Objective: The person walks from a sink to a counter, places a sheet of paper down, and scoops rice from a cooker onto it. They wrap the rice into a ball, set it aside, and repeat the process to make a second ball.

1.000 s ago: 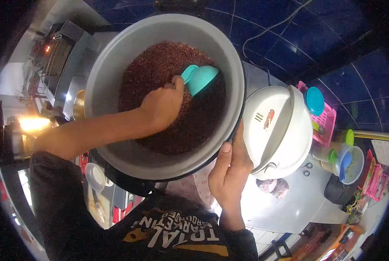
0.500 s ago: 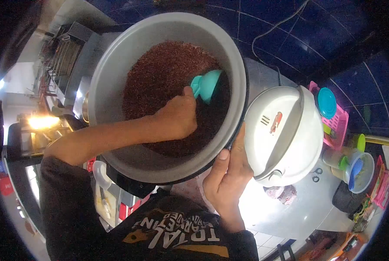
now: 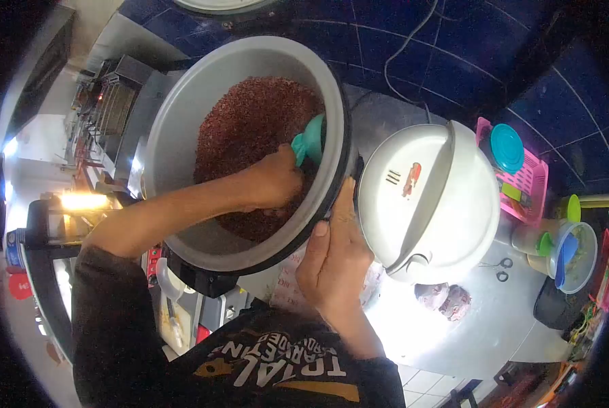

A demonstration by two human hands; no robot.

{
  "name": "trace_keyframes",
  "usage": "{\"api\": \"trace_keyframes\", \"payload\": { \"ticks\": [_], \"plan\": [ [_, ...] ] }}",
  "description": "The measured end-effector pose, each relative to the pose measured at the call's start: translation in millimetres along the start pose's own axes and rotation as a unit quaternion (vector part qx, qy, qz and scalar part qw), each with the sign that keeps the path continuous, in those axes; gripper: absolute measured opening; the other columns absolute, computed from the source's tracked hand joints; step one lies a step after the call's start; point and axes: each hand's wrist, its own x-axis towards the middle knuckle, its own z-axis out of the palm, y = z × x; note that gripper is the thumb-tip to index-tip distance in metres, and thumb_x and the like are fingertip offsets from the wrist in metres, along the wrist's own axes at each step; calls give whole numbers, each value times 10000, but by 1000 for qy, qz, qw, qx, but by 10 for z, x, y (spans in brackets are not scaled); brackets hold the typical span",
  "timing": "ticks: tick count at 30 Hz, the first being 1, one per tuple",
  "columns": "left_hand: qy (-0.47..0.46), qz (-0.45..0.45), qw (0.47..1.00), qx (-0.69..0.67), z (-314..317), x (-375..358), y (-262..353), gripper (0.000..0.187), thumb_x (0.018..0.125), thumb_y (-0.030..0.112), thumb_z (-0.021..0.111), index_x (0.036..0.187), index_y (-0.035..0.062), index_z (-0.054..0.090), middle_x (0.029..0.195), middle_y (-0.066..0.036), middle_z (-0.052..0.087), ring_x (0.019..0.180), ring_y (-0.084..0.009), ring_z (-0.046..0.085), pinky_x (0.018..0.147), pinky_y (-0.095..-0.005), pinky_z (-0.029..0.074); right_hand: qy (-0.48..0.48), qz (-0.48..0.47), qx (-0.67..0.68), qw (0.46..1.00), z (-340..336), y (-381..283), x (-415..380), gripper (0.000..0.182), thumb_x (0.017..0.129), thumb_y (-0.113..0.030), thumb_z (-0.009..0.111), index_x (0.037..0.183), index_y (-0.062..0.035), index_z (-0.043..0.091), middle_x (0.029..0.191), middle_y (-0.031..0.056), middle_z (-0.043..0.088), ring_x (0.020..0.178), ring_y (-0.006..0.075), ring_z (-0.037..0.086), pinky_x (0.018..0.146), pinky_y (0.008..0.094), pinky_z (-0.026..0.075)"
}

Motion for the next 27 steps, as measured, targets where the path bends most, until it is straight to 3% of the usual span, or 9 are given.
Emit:
{"api": "trace_keyframes", "payload": {
  "ticks": [7,10,13,14,16,19,20,23,27],
  "plan": [
    [-24,6,998,-52,-39,-110,-69,400,987,132,425,1280,-128,348,834,-229,612,561,-235,603,431,-345,440,26,-36,-22,999,45,33,-3,489,997,-121,321,1408,100,467,1334,341,551,1283,462,527,1105,448,363],
    [-35,1,999,-37,-96,-204,-59,363,997,141,422,1262,-98,358,816,-219,614,569,-234,610,446,-366,460,51,-100,-46,993,56,62,23,486,993,-101,404,1404,159,427,1227,435,559,1156,519,599,985,479,478],
    [-38,32,999,16,-240,-254,-190,326,993,132,442,1224,-89,377,816,-249,621,560,-267,629,479,-407,493,12,-34,19,999,11,29,-8,493,1038,-168,353,1409,147,431,1264,404,561,1206,492,580,1023,458,456],
    [18,89,991,96,-266,-257,-295,326,978,118,466,1223,-83,389,844,-245,621,588,-280,644,493,-412,508,13,-27,46,998,1,51,-15,501,1046,-189,342,1412,141,433,1277,392,562,1224,478,571,1037,451,444],
    [132,195,940,247,-284,-206,-605,332,949,89,515,1222,-70,412,900,-236,622,645,-306,672,521,-421,539,10,-14,100,995,5,107,-29,519,1062,-229,320,1417,130,436,1304,367,562,1261,451,553,1066,437,421],
    [258,374,776,437,-397,-198,-913,398,878,62,569,1240,-46,444,966,-193,608,765,-327,694,564,-415,573,-4,-9,80,997,-115,-132,8,517,1066,-229,304,1417,122,446,1345,334,554,1298,413,530,1090,428,394],
    [243,367,767,467,-376,-243,-945,454,847,59,575,1281,-11,460,1002,-149,585,835,-313,694,590,-405,588,-11,4,77,997,-102,-110,4,515,1069,-229,297,1416,119,450,1359,324,549,1306,403,524,1095,427,389],
    [257,407,744,464,-453,-169,-1051,464,860,74,604,1288,-27,458,999,-187,615,809,-339,713,636,-390,607,5,1,78,997,5,63,-47,515,1076,-231,294,1416,124,446,1363,321,549,1308,399,524,1099,421,384],
    [248,394,793,393,-608,16,-1063,404,871,69,586,1248,-34,484,943,-207,647,769,-358,711,633,-422,600,12,14,71,997,37,17,-55,557,1091,-301,297,1428,122,430,1378,294,550,1304,347,532,1108,405,373]
  ]
}}
